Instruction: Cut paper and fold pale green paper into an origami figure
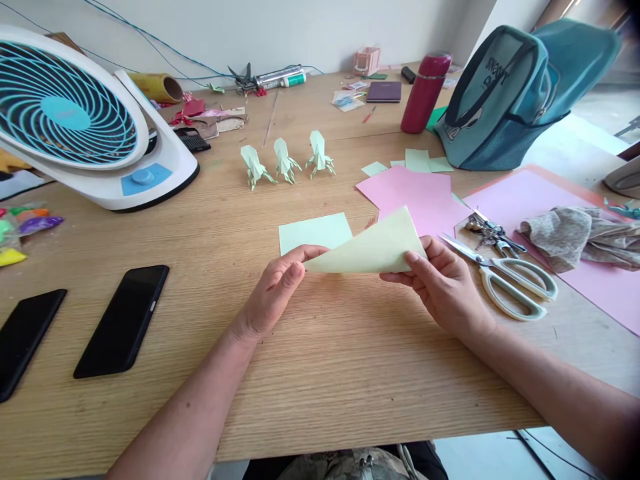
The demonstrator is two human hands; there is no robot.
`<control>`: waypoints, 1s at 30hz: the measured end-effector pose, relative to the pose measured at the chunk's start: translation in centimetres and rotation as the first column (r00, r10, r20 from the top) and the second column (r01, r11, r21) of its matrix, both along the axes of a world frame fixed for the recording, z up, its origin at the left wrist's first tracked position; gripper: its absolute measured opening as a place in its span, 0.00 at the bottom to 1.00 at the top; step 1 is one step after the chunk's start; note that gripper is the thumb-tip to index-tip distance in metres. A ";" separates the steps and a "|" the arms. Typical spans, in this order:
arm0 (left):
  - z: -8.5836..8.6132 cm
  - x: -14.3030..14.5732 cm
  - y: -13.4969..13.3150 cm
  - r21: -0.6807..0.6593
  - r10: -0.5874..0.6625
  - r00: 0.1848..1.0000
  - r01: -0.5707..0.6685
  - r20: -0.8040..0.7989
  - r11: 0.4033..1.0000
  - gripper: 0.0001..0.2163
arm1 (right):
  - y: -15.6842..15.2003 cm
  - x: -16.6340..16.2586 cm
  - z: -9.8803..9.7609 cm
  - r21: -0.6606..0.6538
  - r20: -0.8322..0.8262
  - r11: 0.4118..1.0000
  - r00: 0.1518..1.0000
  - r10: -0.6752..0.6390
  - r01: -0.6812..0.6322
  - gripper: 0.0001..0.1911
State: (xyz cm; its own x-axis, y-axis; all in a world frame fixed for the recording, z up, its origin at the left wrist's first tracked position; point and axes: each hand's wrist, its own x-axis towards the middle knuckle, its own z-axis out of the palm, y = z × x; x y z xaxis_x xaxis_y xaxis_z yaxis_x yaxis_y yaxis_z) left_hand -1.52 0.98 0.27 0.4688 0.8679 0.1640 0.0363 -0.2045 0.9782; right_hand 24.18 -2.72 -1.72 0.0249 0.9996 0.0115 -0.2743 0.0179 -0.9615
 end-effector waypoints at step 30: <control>0.3 1.6 -1.8 0.889 0.427 0.792 0.305 -0.436 0.341 0.17 | 0.8 0.4 0.6 -0.143 0.044 0.977 0.986 0.163 -0.155 0.14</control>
